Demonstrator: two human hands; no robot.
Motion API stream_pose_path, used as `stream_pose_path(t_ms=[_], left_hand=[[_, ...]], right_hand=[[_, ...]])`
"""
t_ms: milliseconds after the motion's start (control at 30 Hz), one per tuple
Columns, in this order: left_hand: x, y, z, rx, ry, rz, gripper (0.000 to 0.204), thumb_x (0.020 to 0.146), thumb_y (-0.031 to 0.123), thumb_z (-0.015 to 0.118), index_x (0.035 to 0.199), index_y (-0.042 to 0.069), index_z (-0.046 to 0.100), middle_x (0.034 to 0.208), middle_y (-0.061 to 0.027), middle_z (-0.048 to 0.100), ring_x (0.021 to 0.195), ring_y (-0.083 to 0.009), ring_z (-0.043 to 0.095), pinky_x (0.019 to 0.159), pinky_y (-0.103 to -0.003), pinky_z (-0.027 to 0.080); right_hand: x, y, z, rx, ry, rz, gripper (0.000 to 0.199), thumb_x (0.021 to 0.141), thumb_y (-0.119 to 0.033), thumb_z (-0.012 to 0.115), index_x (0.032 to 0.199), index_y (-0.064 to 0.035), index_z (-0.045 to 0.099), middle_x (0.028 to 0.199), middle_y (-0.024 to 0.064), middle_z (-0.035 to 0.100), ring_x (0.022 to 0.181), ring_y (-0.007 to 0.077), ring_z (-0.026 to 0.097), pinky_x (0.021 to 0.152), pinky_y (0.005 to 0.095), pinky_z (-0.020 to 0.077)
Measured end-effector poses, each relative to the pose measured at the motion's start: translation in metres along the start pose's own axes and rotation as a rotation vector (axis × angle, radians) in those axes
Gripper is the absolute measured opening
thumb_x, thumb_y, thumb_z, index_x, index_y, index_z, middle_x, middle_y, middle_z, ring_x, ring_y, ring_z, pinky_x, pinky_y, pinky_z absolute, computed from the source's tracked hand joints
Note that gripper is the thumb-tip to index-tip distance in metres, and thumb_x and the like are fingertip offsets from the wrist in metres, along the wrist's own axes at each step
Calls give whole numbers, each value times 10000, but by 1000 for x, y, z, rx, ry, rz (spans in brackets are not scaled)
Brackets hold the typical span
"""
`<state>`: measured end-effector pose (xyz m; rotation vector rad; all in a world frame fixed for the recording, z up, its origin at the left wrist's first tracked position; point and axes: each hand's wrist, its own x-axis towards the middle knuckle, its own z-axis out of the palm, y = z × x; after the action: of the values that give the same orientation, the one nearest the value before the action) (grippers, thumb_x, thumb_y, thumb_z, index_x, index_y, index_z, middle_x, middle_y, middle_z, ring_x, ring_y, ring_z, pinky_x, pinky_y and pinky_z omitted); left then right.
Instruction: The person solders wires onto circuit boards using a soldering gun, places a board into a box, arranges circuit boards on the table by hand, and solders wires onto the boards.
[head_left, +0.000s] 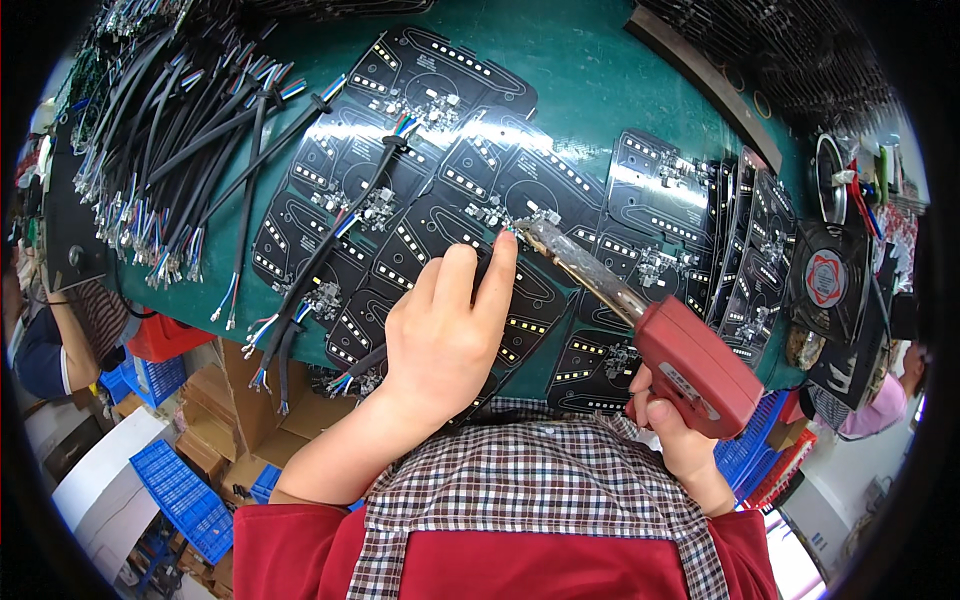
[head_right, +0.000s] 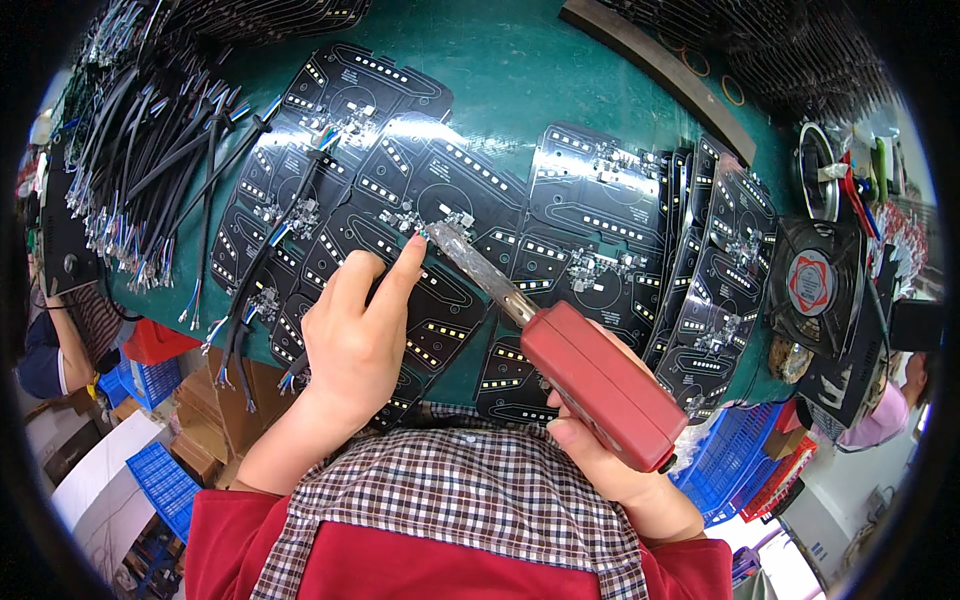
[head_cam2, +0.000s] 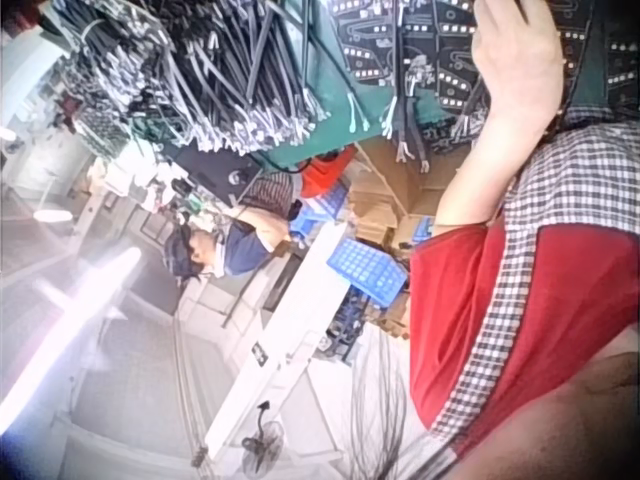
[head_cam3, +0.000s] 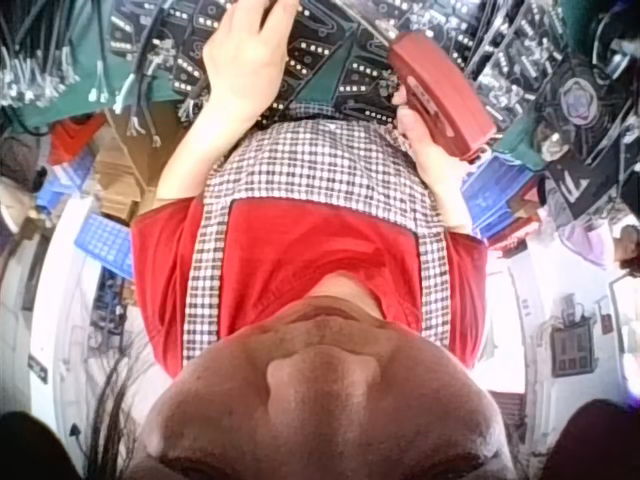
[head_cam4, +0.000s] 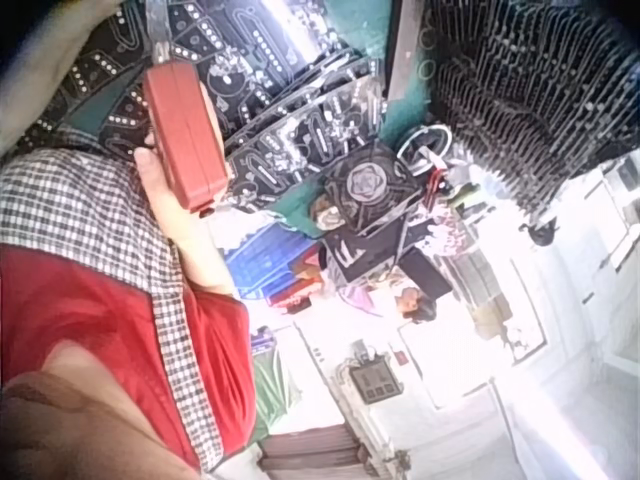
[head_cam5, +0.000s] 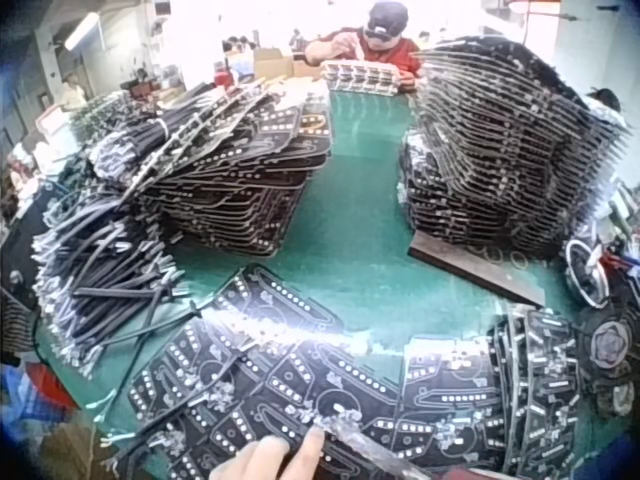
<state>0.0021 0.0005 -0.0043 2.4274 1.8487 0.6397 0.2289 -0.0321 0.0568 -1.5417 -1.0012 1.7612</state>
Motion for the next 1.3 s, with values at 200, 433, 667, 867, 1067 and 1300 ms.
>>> stream_pose_path(t_ms=[200,433,667,867,1067,1300], left_hand=[[6,-1,-6,24,-7,17,424,659,58,584,1081,28,609,772,-31,408,621,-126,478,448,-223,428],[9,-2,-11,49,-65,51,375,680,70,578,1051,19,611,762,-28,403,637,-122,478,450,-210,429],[7,-2,-9,77,-45,52,379,671,82,585,1043,25,620,767,-23,419,630,-112,475,440,-207,414],[7,2,-9,128,-18,60,384,659,86,589,1036,31,635,741,-8,412,618,-105,461,415,-199,374],[2,-1,-3,41,12,70,401,660,68,588,1058,32,627,738,-11,410,611,-107,474,418,-197,400],[4,2,-2,33,0,54,397,659,54,593,1054,18,622,744,-28,416,621,-114,504,435,-204,438]], right_hand=[[3,3,1,-272,46,-174,440,825,-412,644,887,11,540,593,30,497,553,117,477,514,253,388],[-5,15,-20,-524,-48,-114,729,721,-158,760,1321,42,397,1120,123,606,695,63,556,624,197,477],[-3,4,-3,-122,9,-133,633,817,-381,671,1243,18,426,1071,149,575,570,113,507,524,261,450],[-5,6,-5,-126,-1,-141,624,822,-385,664,1231,26,430,1049,151,573,555,113,496,513,260,446],[-6,8,-8,81,-45,-17,751,780,-99,717,1377,6,273,1028,105,597,722,69,508,638,209,430],[-1,4,3,-107,48,-119,487,816,-394,664,1008,30,522,778,70,548,547,115,484,522,261,425]])
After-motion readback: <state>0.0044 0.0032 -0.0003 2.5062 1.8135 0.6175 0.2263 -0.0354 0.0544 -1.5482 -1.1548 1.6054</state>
